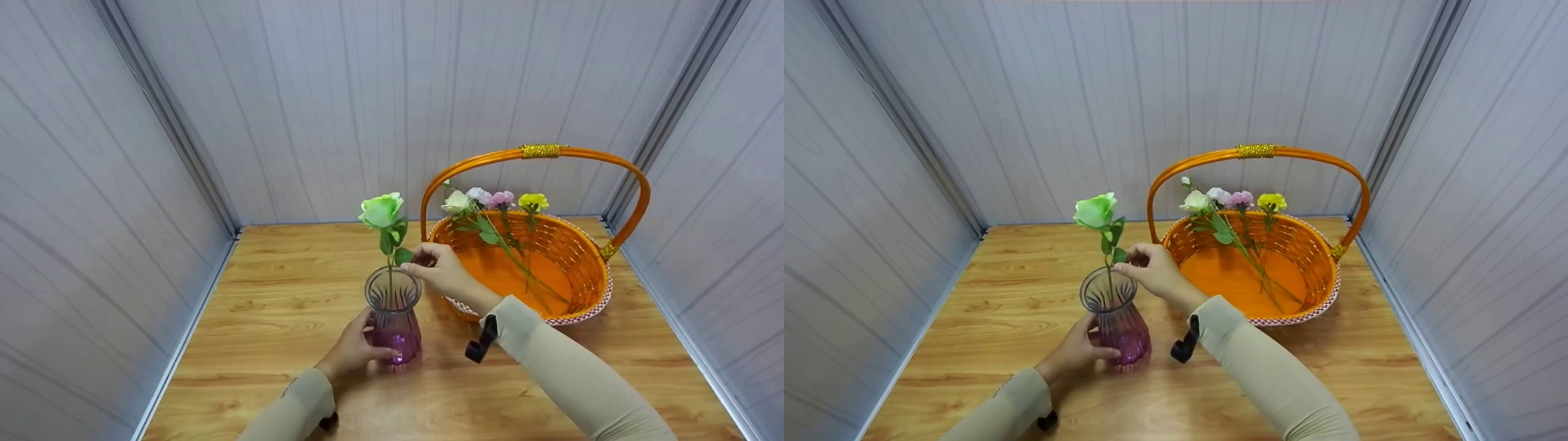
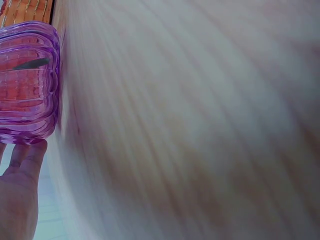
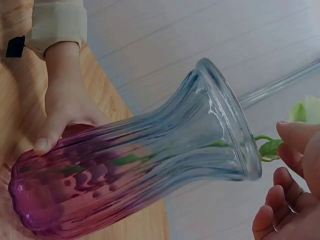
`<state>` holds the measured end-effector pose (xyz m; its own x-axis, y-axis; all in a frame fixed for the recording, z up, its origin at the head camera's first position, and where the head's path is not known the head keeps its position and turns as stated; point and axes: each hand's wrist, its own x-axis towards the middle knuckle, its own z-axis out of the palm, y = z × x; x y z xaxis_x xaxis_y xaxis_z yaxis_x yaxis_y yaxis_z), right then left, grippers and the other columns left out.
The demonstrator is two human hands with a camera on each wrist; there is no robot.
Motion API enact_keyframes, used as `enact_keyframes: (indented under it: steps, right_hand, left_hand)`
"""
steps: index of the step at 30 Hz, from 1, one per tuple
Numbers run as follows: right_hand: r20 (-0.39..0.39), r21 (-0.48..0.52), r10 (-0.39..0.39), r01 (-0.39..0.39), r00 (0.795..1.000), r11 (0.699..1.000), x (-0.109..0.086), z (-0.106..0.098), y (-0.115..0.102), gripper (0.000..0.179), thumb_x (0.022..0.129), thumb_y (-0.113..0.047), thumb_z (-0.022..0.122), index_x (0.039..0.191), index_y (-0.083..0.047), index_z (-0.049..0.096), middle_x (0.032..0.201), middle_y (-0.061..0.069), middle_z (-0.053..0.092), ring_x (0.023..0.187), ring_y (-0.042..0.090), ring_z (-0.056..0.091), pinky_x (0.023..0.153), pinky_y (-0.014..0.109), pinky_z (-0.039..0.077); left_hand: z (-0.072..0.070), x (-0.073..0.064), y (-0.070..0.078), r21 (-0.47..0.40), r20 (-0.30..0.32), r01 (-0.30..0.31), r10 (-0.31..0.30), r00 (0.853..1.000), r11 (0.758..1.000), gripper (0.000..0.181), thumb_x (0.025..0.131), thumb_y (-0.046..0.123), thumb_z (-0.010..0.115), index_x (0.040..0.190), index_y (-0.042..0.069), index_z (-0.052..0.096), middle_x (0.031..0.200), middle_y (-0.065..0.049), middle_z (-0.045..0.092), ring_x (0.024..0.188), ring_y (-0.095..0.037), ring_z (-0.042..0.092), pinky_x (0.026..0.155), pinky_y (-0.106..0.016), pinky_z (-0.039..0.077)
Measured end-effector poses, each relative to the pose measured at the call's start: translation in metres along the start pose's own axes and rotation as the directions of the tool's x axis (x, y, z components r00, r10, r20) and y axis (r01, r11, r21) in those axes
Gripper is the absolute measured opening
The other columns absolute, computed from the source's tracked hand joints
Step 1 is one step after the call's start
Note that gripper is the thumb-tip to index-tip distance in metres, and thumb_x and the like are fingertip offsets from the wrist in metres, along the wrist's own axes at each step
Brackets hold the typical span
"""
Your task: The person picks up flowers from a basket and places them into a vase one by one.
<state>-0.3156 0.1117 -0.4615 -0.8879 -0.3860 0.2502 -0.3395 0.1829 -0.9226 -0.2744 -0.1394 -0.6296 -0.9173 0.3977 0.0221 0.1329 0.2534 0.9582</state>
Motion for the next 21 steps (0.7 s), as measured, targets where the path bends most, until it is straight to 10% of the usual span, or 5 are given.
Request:
enact_keyframes:
  steps: [21]
  right_hand:
    - [-0.074,-0.065,0.041,-0.046,0.996,0.997,-0.019,-0.047,0.019,0.023,0.098,-0.011,0.08,0.109,0.008,0.072,0.097,0.001,0.072,0.086,0.014,0.062,0.076,0.02,0.053]
  left_hand:
    - [0.0,0.0,-0.001,-0.032,0.001,0.008,-0.008,1.0,0.999,0.101,0.079,0.024,0.099,0.162,0.021,0.042,0.147,-0.016,0.057,0.14,-0.039,0.058,0.121,-0.058,0.05]
